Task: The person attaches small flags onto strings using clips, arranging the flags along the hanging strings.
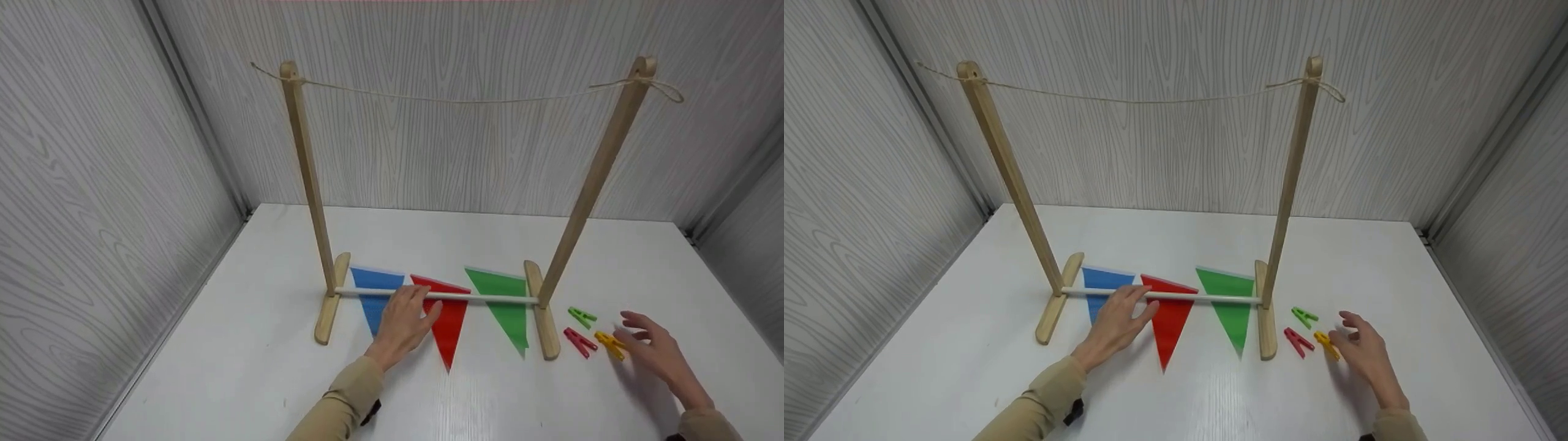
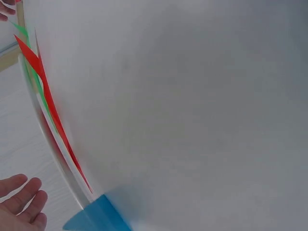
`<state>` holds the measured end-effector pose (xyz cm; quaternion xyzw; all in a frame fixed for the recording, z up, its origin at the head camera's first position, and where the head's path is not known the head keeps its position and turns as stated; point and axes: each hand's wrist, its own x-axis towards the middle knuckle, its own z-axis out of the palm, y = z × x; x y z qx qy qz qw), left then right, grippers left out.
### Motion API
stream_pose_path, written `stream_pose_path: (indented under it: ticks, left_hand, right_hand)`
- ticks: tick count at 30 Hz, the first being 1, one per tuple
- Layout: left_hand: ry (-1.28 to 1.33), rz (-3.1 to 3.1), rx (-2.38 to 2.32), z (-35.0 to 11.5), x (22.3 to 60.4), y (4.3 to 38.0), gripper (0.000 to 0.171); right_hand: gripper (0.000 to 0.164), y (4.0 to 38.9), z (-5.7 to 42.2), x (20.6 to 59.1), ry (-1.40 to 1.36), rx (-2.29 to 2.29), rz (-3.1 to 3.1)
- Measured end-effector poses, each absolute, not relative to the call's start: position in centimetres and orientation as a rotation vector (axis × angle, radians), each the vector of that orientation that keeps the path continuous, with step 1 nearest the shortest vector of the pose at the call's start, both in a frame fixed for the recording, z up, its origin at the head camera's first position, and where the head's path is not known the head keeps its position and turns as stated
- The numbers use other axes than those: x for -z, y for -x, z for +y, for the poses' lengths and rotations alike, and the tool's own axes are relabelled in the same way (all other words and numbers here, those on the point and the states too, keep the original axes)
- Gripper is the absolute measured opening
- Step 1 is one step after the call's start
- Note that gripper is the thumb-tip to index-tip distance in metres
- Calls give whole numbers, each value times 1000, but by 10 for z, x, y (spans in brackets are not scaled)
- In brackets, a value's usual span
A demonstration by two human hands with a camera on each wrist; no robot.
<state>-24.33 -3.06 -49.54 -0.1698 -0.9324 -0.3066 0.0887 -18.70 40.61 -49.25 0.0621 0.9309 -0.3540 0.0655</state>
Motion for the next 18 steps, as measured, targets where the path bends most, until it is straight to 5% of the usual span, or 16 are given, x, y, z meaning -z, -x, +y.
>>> stream_pose_path:
  ticks: [18]
  left_hand:
    - [871, -2972, 692, 22, 499, 243, 53]
  right_hand:
    - [68, 194, 416, 496, -282, 1062, 2686]
